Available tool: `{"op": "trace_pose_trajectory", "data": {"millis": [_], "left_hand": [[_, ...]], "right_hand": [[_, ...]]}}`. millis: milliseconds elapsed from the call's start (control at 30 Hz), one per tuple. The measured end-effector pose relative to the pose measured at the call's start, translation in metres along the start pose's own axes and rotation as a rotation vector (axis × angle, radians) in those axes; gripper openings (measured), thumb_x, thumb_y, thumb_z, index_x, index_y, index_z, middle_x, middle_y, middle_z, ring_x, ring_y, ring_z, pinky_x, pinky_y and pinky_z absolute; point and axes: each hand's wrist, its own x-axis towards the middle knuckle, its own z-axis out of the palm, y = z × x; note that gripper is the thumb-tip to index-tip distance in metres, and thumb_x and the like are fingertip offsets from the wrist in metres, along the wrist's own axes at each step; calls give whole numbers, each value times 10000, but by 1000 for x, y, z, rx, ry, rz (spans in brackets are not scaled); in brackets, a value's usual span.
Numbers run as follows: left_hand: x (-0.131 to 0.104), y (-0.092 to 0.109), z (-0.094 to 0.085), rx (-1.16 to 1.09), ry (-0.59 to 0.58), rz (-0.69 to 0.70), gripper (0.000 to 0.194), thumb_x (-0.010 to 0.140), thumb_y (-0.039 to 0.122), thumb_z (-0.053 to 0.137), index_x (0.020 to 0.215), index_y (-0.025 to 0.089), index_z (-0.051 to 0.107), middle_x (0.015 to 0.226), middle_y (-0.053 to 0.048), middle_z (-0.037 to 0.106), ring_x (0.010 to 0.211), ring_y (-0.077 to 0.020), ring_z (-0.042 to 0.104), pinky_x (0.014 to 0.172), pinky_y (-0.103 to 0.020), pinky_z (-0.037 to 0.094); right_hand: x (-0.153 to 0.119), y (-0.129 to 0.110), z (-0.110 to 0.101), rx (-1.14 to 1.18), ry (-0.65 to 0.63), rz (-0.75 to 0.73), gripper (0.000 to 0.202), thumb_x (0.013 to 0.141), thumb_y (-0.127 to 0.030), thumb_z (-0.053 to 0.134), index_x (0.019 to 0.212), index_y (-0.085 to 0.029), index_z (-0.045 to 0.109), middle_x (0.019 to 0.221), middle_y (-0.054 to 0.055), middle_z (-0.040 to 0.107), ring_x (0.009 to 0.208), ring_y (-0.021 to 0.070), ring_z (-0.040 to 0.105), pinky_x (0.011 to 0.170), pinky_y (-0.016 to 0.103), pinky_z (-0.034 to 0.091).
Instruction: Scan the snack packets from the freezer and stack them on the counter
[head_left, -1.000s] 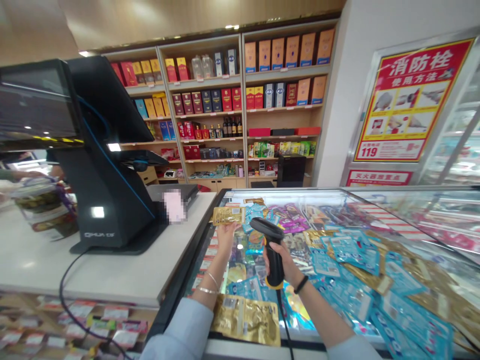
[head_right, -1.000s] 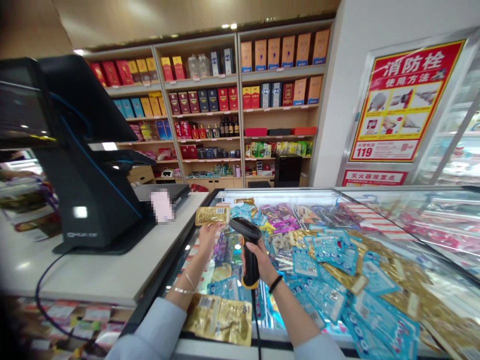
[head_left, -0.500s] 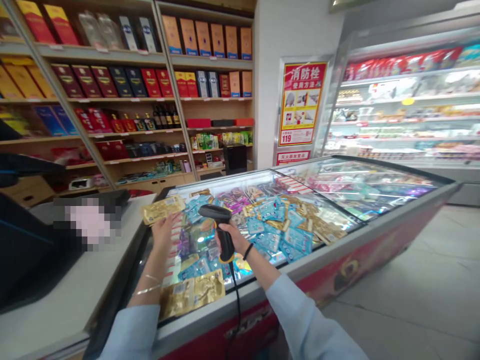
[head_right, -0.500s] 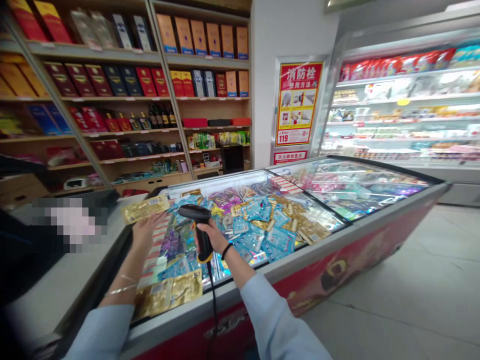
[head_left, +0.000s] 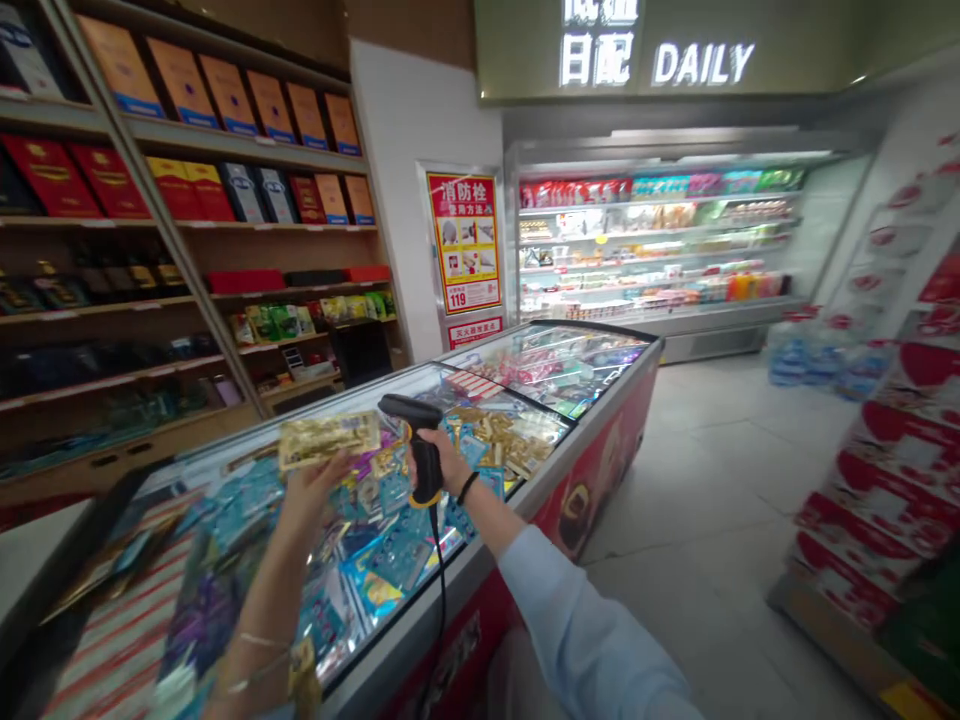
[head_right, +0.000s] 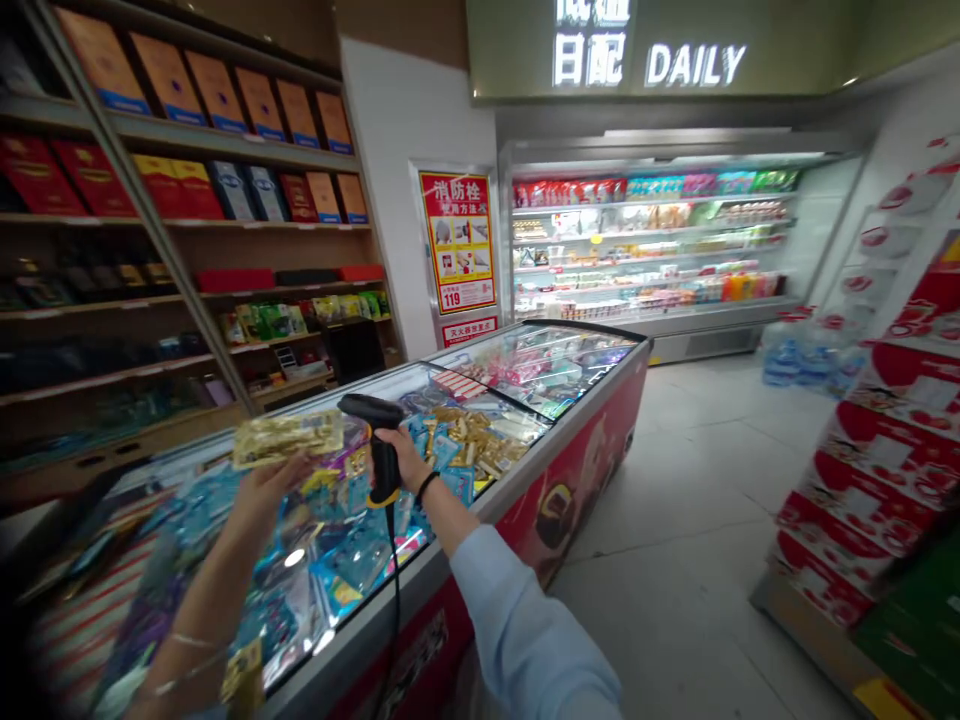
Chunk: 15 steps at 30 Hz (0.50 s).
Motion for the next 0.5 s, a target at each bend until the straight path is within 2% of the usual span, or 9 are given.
{"op": "trace_pose_trajectory", "data": {"millis": [100, 200, 267, 367, 433, 500], "left_hand": [[6, -20, 56, 99, -111, -16, 654, 474, 767, 748, 686, 149, 717, 683, -72, 729, 813, -293, 704, 782, -399, 569], [13, -40, 88, 285, -105, -2, 625, 521, 798, 650, 612, 181, 686, 639, -64, 701, 785, -300, 678, 719, -379, 527], [18, -51, 97, 407, -64, 10, 580, 579, 769, 584, 611, 199, 682, 680, -84, 714, 806, -317, 675, 728, -386, 508], [22, -61, 98, 584, -11, 32, 536, 665, 707, 498, 650, 209, 695, 704, -106, 707, 810, -337, 670, 749, -406, 492], [21, -63, 97, 661, -8, 12, 526, 706, 679, 467, 675, 212, 707, 688, -105, 692, 797, -340, 666, 744, -408, 488], [19, -62, 96, 697, -28, -41, 513, 733, 659, 466, 706, 218, 725, 696, -99, 694, 815, -341, 671, 747, -402, 489]], "right_hand": [[-8, -20, -38, -16, 107, -44, 439, 666, -659, 596, 770, -238, 527, 479, -57, 534, 433, 148, 529, 432, 248, 430], [-14, -35, -76, -34, 211, -84, 439, 667, -674, 587, 745, -245, 531, 436, -62, 461, 455, 167, 540, 438, 247, 411], [-18, -39, -98, -37, 275, -113, 440, 666, -683, 585, 706, -249, 529, 425, -59, 444, 454, 172, 541, 431, 246, 401], [-23, -36, -119, -24, 345, -145, 471, 702, -716, 575, 666, -247, 537, 428, -53, 459, 460, 172, 552, 436, 247, 416], [-27, -31, -125, -15, 359, -148, 504, 792, -723, 538, 692, -231, 583, 471, -42, 513, 512, 180, 596, 469, 258, 456], [-32, -27, -125, -14, 353, -146, 480, 900, -650, 538, 817, -193, 660, 637, -19, 636, 631, 192, 659, 548, 287, 523]]}}
